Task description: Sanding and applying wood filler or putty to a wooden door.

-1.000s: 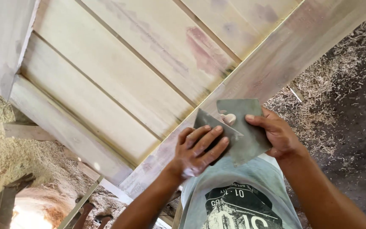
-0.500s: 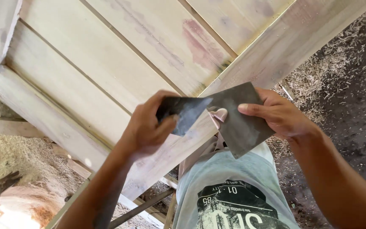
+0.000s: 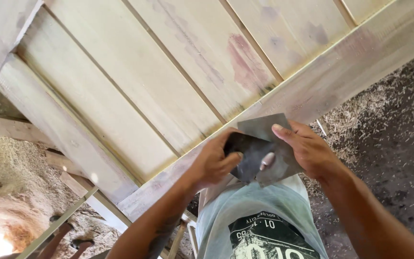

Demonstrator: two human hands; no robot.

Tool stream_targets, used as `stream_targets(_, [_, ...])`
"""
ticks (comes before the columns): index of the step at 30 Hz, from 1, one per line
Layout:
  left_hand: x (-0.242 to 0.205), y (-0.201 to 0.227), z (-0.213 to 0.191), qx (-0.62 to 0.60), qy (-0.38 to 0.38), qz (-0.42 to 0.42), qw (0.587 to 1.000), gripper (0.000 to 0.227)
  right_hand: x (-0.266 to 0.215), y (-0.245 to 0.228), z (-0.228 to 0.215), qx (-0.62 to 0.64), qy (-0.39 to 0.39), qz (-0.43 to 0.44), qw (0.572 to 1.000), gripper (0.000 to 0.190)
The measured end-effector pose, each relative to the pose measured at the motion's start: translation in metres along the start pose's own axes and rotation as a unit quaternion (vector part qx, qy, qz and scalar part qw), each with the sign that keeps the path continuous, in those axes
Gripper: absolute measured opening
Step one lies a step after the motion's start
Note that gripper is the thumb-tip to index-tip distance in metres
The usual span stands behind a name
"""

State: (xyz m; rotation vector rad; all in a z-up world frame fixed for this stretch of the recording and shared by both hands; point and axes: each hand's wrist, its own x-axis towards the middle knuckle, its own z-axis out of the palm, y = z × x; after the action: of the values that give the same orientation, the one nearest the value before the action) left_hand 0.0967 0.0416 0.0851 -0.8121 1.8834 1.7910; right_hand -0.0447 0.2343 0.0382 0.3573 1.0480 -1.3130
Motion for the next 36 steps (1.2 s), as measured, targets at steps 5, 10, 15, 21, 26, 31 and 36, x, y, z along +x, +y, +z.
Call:
stream_targets(5, [-0.019, 0.031, 0.000, -0.040, -0.018, 0.011, 0.999, 0.035, 0.003, -0.003, -0.002, 0.037, 0.092, 0.004, 0.995, 0.037])
stream_targets(10, [-0.051, 0.050, 0.006, 0.016, 0.041, 0.154, 0.987, 0.040, 0.009, 0.047, -0.046, 0.098, 0.064, -0.031, 0.993, 0.034])
stream_targets(15, [-0.069, 0.043, 0.011, 0.374, 0.161, 0.491, 0.770, 0.043, -0.010, 0.065, -0.024, 0.199, -0.059, -0.087, 0.974, 0.036])
stream_targets(21, [-0.077, 0.006, 0.003, 0.409, 0.245, 0.533, 0.699, 0.037, -0.035, 0.031, 0.037, 0.153, -0.074, -0.117, 0.978, 0.041])
stream_targets(26, [-0.081, -0.019, -0.022, 0.423, 0.266, 0.510, 0.700, 0.037, -0.026, 0.014, 0.038, 0.120, -0.083, -0.110, 0.983, 0.044])
stream_targets(31, [-0.082, -0.008, -0.061, 0.503, 0.266, 0.413, 0.711, 0.047, -0.006, -0.034, 0.023, 0.074, -0.107, -0.081, 0.988, 0.044])
stream_targets(36, [-0.074, 0.080, -0.056, 0.555, 0.176, 0.390, 0.713, 0.037, 0.008, -0.095, 0.010, -0.053, -0.144, -0.088, 0.984, 0.038])
